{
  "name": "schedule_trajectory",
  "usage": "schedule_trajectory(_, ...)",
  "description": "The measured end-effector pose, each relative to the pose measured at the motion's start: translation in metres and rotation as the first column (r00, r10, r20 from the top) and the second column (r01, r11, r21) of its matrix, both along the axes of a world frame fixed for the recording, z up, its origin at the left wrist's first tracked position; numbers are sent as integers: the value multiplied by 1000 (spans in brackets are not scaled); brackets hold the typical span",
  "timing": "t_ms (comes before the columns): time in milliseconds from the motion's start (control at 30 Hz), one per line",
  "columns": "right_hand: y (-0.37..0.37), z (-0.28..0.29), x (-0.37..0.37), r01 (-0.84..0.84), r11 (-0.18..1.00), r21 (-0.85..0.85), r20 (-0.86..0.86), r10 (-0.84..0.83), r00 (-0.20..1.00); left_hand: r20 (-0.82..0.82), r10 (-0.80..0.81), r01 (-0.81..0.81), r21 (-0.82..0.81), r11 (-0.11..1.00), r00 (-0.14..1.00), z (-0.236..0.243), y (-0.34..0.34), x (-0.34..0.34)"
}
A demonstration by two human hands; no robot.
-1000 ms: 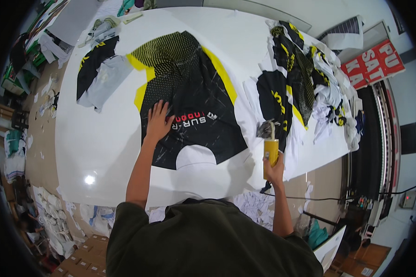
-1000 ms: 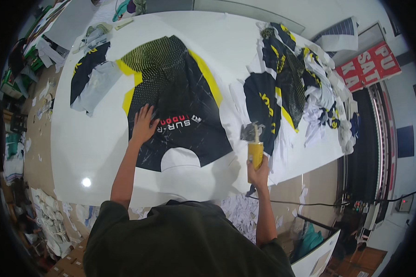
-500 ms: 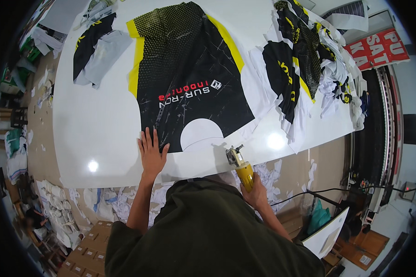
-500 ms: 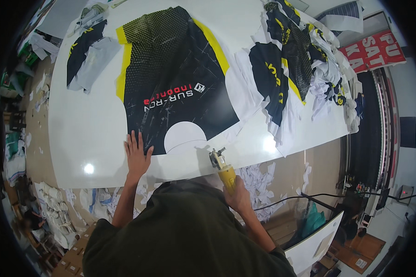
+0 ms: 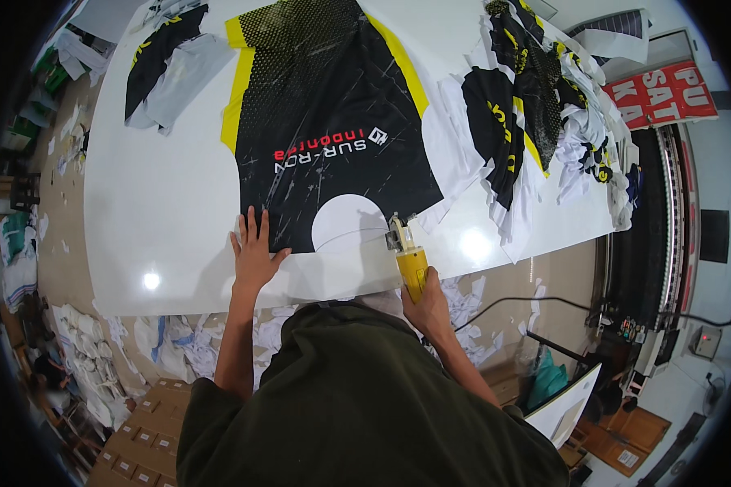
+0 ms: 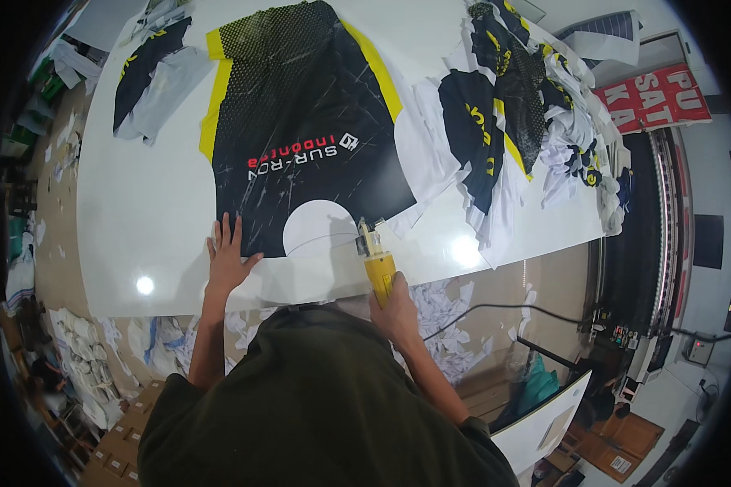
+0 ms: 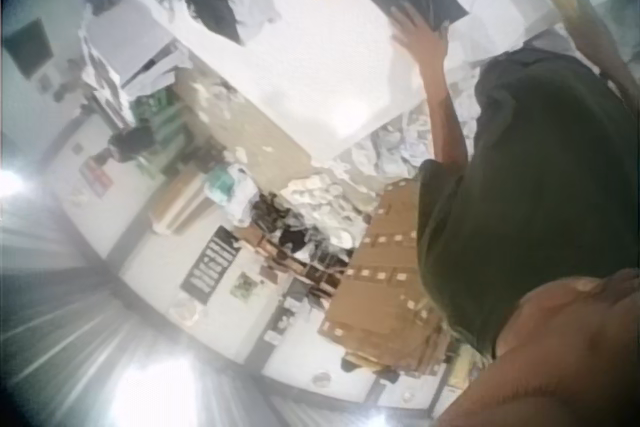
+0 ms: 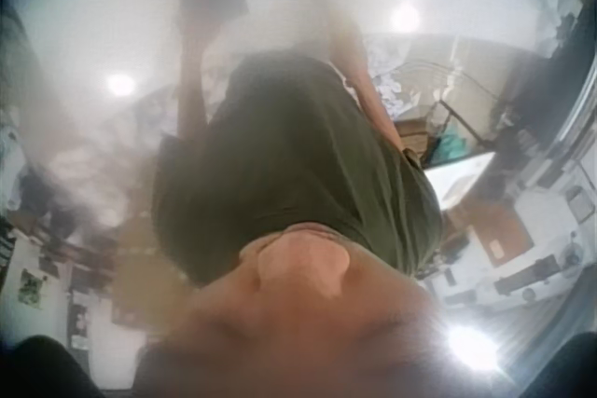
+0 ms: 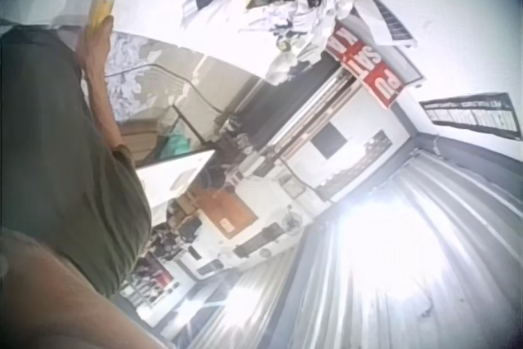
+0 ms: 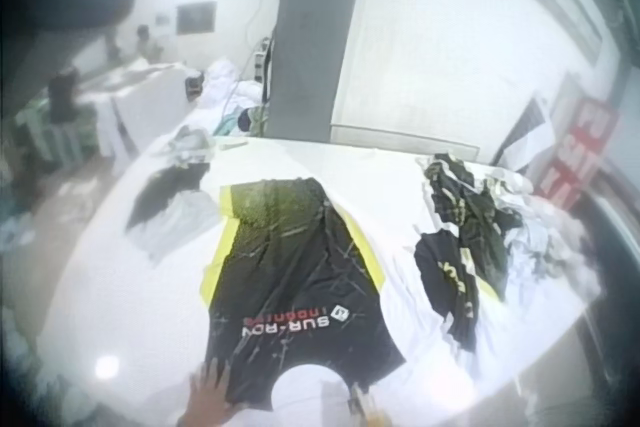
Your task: The person uses a yellow electric fabric cutter to trim the edges of black and white fabric pieces laid out on a large white table. They handle the fabric with their left hand to keep it steady while guiding the cutter with their right hand, working on pieces with printed logos and patterns.
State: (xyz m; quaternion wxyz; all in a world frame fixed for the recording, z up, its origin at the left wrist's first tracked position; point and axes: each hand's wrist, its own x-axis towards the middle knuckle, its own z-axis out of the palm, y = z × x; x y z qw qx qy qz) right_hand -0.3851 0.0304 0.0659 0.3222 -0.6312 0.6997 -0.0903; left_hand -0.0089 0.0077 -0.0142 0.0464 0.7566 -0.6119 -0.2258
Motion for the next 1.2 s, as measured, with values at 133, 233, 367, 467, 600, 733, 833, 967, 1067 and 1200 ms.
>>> schedule_trajectory(133, -1, -4, 3, -3, 1000, -3, 5, 3, 1000, -31, 15, -15, -12, 1000, 999, -3, 1, 0)
schedule_trajectory(233, -5, -4, 7, 5, 1000, -15, 2, -5, 1000, -17, 15, -15, -31, 999, 1000, -9, 4, -1)
schedule_trajectory(367, -16, 0, 12, -15, 1000, -16, 11, 15, 1000, -38, 28, -29, -34, 999, 999, -6, 3, -1)
schedule_trajectory(467, -29, -2, 10, -44, 999, -5, 10, 44, 999, -44, 27, -29, -39, 999, 999, -6, 3, -2)
schedule_trajectory(600, -46, 1, 6, -113, 993, -33, 25, 114, 993, -50, 35, -36, -34, 999, 998, -5, 3, -2)
schedule_trajectory(733, -61, -1, -3, -178, 984, -30, 5, 178, 984, -60, 34, -36, -48, 998, 998, -8, 3, -2)
schedule_trajectory(833, -74, 1, -7, -234, 972, -33, 0, 235, 972, -75, 47, -49, -22, 999, 996, -5, 2, -3)
schedule_trajectory(967, -97, 2, -10, -316, 948, 33, -10, 317, 948, -95, 59, -63, -37, 997, 994, -8, 5, -1)
schedule_trajectory(1067, -113, 0, -15, -395, 918, 33, -22, 396, 918, -109, 80, -82, -20, 996, 991, -6, 3, -2)
schedule_trajectory(1200, -128, -5, -23, -516, 851, -94, -51, 514, 856, -148, 116, -121, -19, 993, 982, -4, 2, -2)
